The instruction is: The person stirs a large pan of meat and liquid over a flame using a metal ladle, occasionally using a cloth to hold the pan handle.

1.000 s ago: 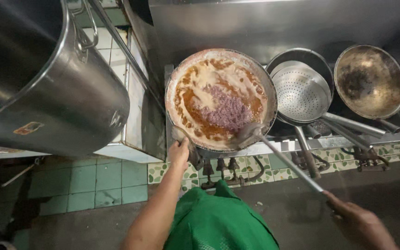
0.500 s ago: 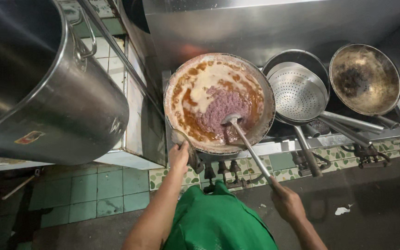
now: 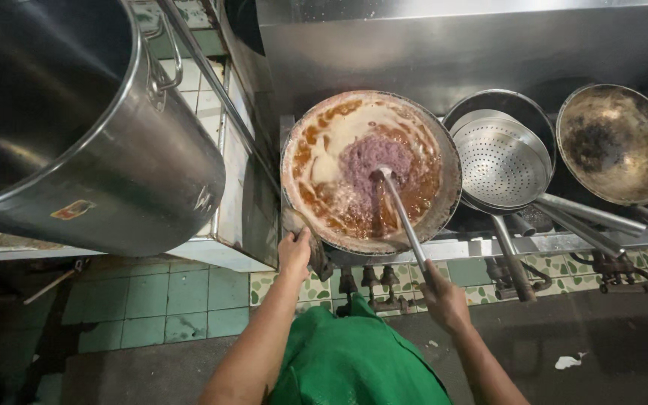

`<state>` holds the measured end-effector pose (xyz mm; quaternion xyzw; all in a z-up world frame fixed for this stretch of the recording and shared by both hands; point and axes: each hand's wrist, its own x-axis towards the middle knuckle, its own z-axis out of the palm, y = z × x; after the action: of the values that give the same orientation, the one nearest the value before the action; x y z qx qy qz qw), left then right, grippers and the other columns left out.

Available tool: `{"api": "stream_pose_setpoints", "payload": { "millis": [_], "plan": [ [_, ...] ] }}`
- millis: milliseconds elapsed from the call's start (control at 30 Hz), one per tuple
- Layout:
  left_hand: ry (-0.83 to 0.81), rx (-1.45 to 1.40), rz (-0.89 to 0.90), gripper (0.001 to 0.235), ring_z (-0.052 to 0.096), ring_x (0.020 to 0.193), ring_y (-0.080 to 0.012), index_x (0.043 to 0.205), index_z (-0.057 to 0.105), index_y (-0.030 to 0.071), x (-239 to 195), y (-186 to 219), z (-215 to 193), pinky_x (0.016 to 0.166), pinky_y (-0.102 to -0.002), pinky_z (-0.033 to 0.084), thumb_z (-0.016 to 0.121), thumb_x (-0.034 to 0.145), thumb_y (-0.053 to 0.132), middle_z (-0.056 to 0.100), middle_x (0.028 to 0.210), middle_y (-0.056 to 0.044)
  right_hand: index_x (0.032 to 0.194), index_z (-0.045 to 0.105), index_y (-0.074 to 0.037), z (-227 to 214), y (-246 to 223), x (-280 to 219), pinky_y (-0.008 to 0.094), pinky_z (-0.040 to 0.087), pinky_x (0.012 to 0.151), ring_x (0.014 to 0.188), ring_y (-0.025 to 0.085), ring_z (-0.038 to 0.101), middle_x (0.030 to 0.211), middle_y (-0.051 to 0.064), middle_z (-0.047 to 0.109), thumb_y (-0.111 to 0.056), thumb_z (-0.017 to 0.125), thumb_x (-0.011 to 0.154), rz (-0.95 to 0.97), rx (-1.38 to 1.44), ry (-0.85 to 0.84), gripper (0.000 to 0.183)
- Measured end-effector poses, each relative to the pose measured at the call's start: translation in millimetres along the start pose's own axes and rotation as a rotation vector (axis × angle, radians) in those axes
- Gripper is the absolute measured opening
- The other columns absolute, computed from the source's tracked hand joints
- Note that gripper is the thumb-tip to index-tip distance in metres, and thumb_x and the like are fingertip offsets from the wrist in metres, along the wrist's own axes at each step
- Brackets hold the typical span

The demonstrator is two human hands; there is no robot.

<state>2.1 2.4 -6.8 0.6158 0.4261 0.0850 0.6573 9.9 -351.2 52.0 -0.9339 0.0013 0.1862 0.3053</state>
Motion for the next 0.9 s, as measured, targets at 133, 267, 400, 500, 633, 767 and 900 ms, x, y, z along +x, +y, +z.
{"api": "stream_pose_setpoints", "payload": {
  "millis": [133,267,400,500,633,767,900],
  "plan": [
    [-0.028,-0.116,0.033,0.040,0.064,0.090,-0.0212,0.109,0.068,-0.007,13.1,-11.1,4.6,0.078,-0.039,0.052,0.069,0.095,0.030,0.072,0.103,-0.016,0.154,0.049,-0.023,-4.6,0.4,4.3,0.040,0.056,0.073,0.076,0.024,0.071,0.091,0.019,0.077,-0.023,0.068,0.091,-0.014,0.067,0.007,0.066],
    [-0.031,-0.064,0.078,0.039,0.065,0.093,-0.0207,0.111,0.069,-0.005,15.2,-9.8,8.4,0.083,-0.037,0.051,0.069,0.094,0.030,0.073,0.105,-0.016,0.153,0.048,-0.018,-6.4,6.8,-5.1,0.038,0.058,0.074,0.085,0.022,0.072,0.108,0.016,0.076,-0.022,0.069,0.090,-0.161,0.211,0.056,0.067],
    [-0.010,-0.046,0.043,0.040,0.066,0.097,-0.0216,0.115,0.068,-0.004,10.6,-5.7,6.9,0.086,-0.038,0.051,0.069,0.094,0.029,0.072,0.109,-0.015,0.153,0.047,-0.018,-18.8,-14.4,0.9,0.035,0.059,0.062,0.075,0.019,0.073,0.114,0.014,0.077,-0.018,0.066,0.091,-0.086,0.335,0.036,0.065],
    [-0.027,-0.074,0.008,0.042,0.064,0.100,-0.0252,0.118,0.067,-0.005,10.3,-8.8,3.9,0.087,-0.040,0.050,0.068,0.093,0.028,0.071,0.113,-0.018,0.155,0.045,-0.022,-30.0,-41.4,36.4,0.036,0.059,0.057,0.075,0.022,0.071,0.115,0.015,0.072,-0.013,0.062,0.093,0.053,0.304,0.022,0.065],
    [0.018,0.044,-0.142,0.053,0.052,0.110,-0.0240,0.136,0.050,0.000,12.1,-3.4,0.5,0.089,-0.043,0.048,0.069,0.099,0.033,0.058,0.134,-0.014,0.156,0.047,-0.022,-39.6,-67.7,88.7,0.038,0.059,0.058,0.074,0.027,0.072,0.109,0.016,0.075,-0.018,0.063,0.097,-0.097,0.088,0.133,0.061],
    [-0.020,0.055,-0.047,0.040,0.066,0.098,-0.0288,0.117,0.067,-0.003,0.9,5.9,-11.0,0.085,-0.042,0.050,0.065,0.097,0.031,0.072,0.111,-0.018,0.157,0.050,-0.026,-38.4,-67.0,113.8,0.041,0.056,0.073,0.080,0.030,0.073,0.094,0.025,0.074,-0.025,0.066,0.098,-0.088,-0.050,0.192,0.060],
    [0.032,-0.043,0.053,0.037,0.068,0.094,-0.0272,0.110,0.069,-0.004,1.2,-4.3,-12.4,0.083,-0.040,0.051,0.069,0.094,0.029,0.074,0.105,-0.017,0.154,0.046,-0.023,-19.1,-41.5,123.4,0.040,0.056,0.067,0.074,0.026,0.073,0.092,0.022,0.074,-0.022,0.068,0.092,-0.206,0.033,0.224,0.066]
  ]
}}
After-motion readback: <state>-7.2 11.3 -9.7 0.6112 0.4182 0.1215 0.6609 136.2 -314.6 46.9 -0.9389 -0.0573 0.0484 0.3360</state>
